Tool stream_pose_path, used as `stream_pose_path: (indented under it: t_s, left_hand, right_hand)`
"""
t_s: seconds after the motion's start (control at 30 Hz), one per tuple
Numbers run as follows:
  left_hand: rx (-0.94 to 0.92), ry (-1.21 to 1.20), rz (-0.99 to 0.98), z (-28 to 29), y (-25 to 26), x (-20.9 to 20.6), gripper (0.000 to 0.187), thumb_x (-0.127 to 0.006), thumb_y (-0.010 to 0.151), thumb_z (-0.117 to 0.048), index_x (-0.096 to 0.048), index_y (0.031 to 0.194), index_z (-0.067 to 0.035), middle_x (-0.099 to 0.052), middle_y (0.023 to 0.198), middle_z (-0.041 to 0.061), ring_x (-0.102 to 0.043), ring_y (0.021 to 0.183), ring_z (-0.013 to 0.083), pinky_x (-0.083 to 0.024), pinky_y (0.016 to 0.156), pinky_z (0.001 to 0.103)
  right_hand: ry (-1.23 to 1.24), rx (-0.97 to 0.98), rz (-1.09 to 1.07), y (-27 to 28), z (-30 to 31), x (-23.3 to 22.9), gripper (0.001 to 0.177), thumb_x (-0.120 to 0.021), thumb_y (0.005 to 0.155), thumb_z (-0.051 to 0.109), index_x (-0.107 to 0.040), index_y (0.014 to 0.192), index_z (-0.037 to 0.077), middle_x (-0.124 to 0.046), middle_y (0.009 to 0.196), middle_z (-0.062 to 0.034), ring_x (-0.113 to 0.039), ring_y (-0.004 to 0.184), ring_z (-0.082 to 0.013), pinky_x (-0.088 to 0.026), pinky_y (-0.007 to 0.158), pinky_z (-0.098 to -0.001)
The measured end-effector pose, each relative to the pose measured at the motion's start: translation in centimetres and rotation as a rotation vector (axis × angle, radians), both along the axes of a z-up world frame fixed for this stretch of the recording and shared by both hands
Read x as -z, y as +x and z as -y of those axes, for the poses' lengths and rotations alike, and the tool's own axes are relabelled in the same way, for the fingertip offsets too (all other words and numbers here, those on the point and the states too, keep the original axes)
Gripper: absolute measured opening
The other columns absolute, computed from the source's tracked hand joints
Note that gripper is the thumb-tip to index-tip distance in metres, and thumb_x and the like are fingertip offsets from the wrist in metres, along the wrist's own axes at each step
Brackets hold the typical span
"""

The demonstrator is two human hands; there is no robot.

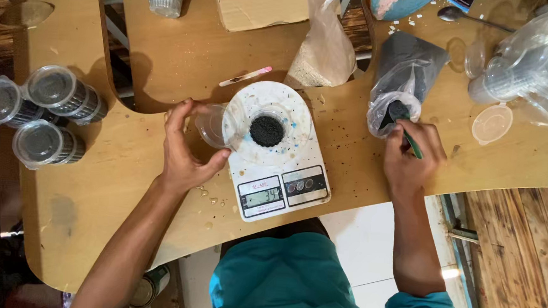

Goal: The person scoops a dark granular substance from a plastic bag into a small plastic container placed on a digital scale. They repeatedly add and remove small amounts to reach a target weight, then set the filled container aside and repeat the process with a new container.

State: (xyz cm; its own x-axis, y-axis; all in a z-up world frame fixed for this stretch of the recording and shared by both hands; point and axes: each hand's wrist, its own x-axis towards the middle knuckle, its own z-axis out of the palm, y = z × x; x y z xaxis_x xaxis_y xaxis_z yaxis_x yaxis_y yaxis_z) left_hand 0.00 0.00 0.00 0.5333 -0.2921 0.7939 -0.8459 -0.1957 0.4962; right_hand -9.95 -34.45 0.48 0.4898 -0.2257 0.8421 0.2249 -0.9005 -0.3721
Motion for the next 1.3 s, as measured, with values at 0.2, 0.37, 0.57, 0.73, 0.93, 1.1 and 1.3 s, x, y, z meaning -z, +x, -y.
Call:
stream_pose_path:
  t_s: [0.2, 0.37, 0.57, 0.73, 0.93, 1.1, 1.3]
  left_hand:
    - [0.012, 0.018, -0.044, 0.1, -0.4, 0.4, 0.078, -0.072, 0.075, -0.027, -0.028, 0.127, 0.012, -0.054, 0.107, 0.024, -0.047, 0.105, 0.0384, -0.030, 0.094, 0.051]
    - [0.014, -0.001, -0.084, -0.3, -0.6, 1.2, 0.079, -0.074, 0.072, -0.023, -0.029, 0.126, 0.013, -0.050, 0.111, 0.025, -0.044, 0.108, 0.0392, -0.032, 0.095, 0.052]
    - [-0.022, 0.006, -0.104, -0.2, -0.4, 1.8, 0.080, -0.076, 0.071, -0.029, -0.033, 0.126, 0.011, -0.046, 0.115, 0.024, -0.043, 0.110, 0.0399, -0.032, 0.097, 0.049]
    - [-0.006, -0.006, -0.090, 0.0, -0.2, 2.1, 0.078, -0.075, 0.072, -0.029, -0.035, 0.125, 0.011, -0.049, 0.112, 0.023, -0.044, 0.109, 0.0392, -0.033, 0.096, 0.049]
    - [0.016, 0.007, -0.100, 0.4, -0.5, 0.3, 0.073, -0.074, 0.074, -0.030, -0.036, 0.124, 0.006, -0.055, 0.107, 0.016, -0.047, 0.106, 0.0375, -0.033, 0.094, 0.050]
    - [0.014, 0.012, -0.125, 0.2, -0.3, 1.2, 0.073, -0.072, 0.074, -0.034, -0.036, 0.125, 0.003, -0.057, 0.106, 0.012, -0.049, 0.108, 0.0348, -0.034, 0.094, 0.049]
    - [0.021, 0.025, -0.128, 0.2, -0.5, 1.0, 0.071, -0.071, 0.076, -0.031, -0.035, 0.127, 0.004, -0.057, 0.105, 0.013, -0.049, 0.106, 0.0343, -0.035, 0.093, 0.047]
  right_hand:
    - [0.058, -0.060, 0.056, -0.3, -0.3, -1.0, 0.009, -0.064, 0.081, -0.002, -0.071, 0.083, 0.001, -0.054, 0.063, -0.0080, -0.050, 0.046, -0.0219, -0.044, 0.049, -0.0335]
    - [0.036, -0.069, 0.105, -0.3, -0.4, -1.0, 0.011, -0.062, 0.083, 0.002, -0.073, 0.085, 0.003, -0.053, 0.064, -0.0047, -0.049, 0.045, -0.0178, -0.046, 0.051, -0.0316]
    - [0.062, -0.191, 0.147, -0.1, -1.7, -2.3, 0.011, -0.063, 0.086, 0.003, -0.071, 0.081, -0.001, -0.053, 0.062, -0.0099, -0.052, 0.047, -0.0257, -0.045, 0.050, -0.0351]
    - [0.080, -0.278, 0.147, 0.4, -4.2, -2.6, 0.011, -0.065, 0.083, 0.006, -0.070, 0.078, -0.002, -0.055, 0.064, -0.0100, -0.053, 0.051, -0.0255, -0.046, 0.054, -0.0350]
    - [0.166, -0.499, 0.111, 2.2, -8.7, -2.9, 0.012, -0.063, 0.084, 0.008, -0.070, 0.079, 0.000, -0.055, 0.065, -0.0100, -0.053, 0.051, -0.0230, -0.045, 0.051, -0.0322]
    - [0.119, -0.632, 0.113, 3.7, -11.4, -3.2, 0.005, -0.063, 0.077, 0.000, -0.068, 0.076, 0.000, -0.055, 0.062, -0.0111, -0.052, 0.048, -0.0243, -0.044, 0.047, -0.0335]
    - [-0.055, -0.701, 0.012, 3.5, -11.8, -4.3, 0.019, -0.055, 0.078, -0.003, -0.068, 0.090, 0.003, -0.052, 0.071, -0.0067, -0.052, 0.047, -0.0235, -0.047, 0.048, -0.0359]
